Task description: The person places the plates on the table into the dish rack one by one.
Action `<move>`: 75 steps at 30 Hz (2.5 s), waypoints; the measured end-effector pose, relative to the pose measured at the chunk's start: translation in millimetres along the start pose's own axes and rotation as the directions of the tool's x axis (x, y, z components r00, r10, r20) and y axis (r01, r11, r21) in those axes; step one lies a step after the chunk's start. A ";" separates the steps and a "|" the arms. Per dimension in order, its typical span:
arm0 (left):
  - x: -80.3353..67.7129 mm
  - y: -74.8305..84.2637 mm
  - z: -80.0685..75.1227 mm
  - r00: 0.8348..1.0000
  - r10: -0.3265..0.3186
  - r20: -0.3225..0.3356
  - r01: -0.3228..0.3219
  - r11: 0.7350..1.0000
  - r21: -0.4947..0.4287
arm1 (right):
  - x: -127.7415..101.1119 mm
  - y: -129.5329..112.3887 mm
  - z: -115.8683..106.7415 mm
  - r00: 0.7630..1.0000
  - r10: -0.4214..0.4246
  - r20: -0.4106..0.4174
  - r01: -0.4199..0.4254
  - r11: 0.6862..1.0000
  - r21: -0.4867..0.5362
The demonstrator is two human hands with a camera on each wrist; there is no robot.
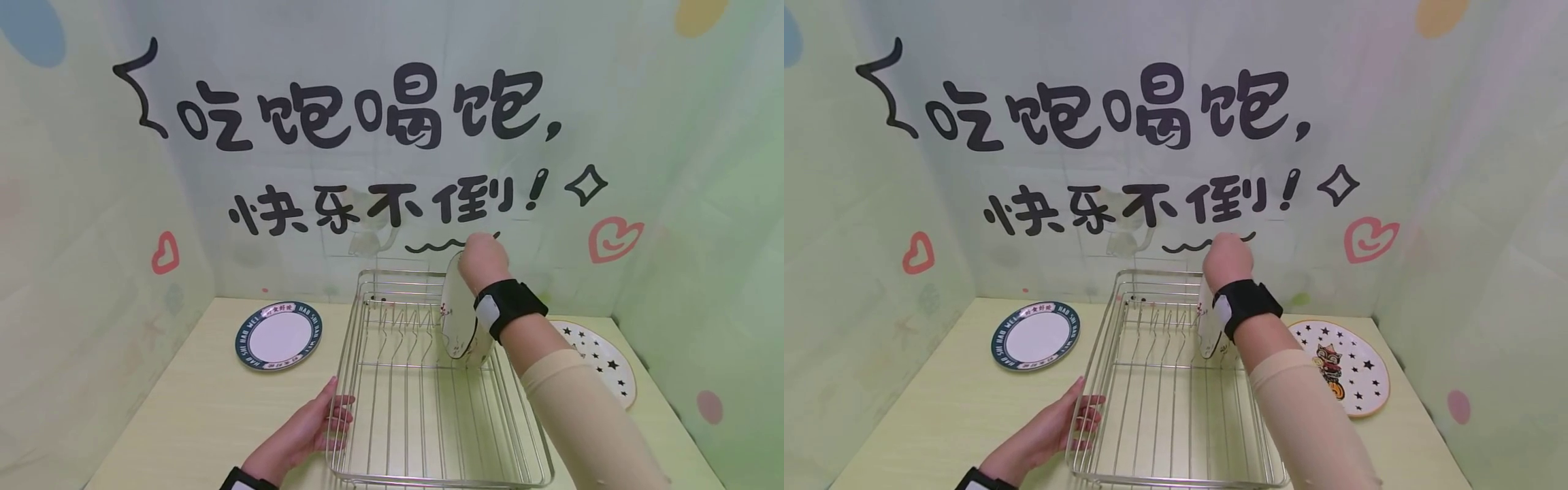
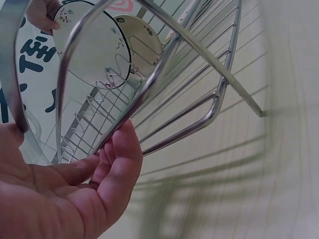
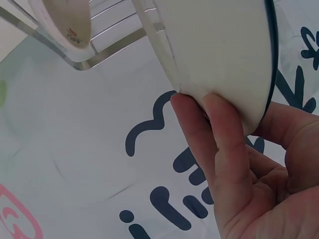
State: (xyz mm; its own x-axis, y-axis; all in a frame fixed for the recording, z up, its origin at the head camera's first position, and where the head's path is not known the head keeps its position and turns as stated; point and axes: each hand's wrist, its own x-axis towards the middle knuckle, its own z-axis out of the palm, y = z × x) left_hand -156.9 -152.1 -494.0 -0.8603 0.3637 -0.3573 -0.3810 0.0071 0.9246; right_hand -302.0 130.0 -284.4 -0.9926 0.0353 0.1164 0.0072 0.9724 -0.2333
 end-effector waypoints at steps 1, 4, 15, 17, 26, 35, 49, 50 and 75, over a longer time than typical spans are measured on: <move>0.3 0.0 0.1 1.000 0.001 0.000 -0.001 1.000 0.002 | 0.2 -0.5 1.4 1.000 0.002 0.002 -0.002 1.000 -0.001; 1.1 -0.3 0.6 1.000 -0.001 -0.007 0.001 1.000 0.010 | -0.9 -2.6 6.7 1.000 -0.004 0.006 0.004 1.000 -0.017; -0.2 0.0 0.5 1.000 0.000 -0.010 0.000 1.000 0.005 | -7.4 -7.9 25.4 1.000 -0.021 0.012 0.020 1.000 0.012; -0.4 0.2 0.5 1.000 0.000 -0.008 0.000 1.000 0.004 | -8.7 -7.5 27.3 1.000 -0.019 0.018 0.019 0.999 0.029; 0.1 -0.2 1.7 1.000 -0.002 -0.013 0.002 1.000 -0.006 | -5.6 -3.4 34.7 1.000 -0.010 0.010 0.009 0.999 0.032; 0.2 -0.4 1.2 1.000 0.001 -0.003 -0.001 1.000 -0.014 | -5.3 3.7 41.2 1.000 -0.026 -0.006 0.026 0.998 0.063; 2.0 -1.8 1.5 1.000 0.007 -0.021 -0.007 1.000 -0.004 | -6.2 20.4 39.9 1.000 -0.024 0.018 0.023 0.999 0.049; 2.0 -1.8 1.1 1.000 0.006 -0.023 -0.007 1.000 -0.008 | -6.4 20.9 39.3 1.000 -0.027 0.017 0.026 0.998 0.049; 1.1 -1.3 1.5 1.000 0.004 -0.020 -0.005 1.000 -0.016 | -27.7 79.6 15.5 0.994 0.096 -0.058 -0.052 0.854 0.517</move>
State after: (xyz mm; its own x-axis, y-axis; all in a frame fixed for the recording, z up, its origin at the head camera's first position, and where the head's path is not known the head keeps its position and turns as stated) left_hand -156.8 -150.4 -495.4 -0.8685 0.3451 -0.3558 -0.3824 -0.0098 0.9240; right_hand -275.8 202.8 -321.1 -0.9786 0.1415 0.1495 -0.0051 0.7093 -0.7049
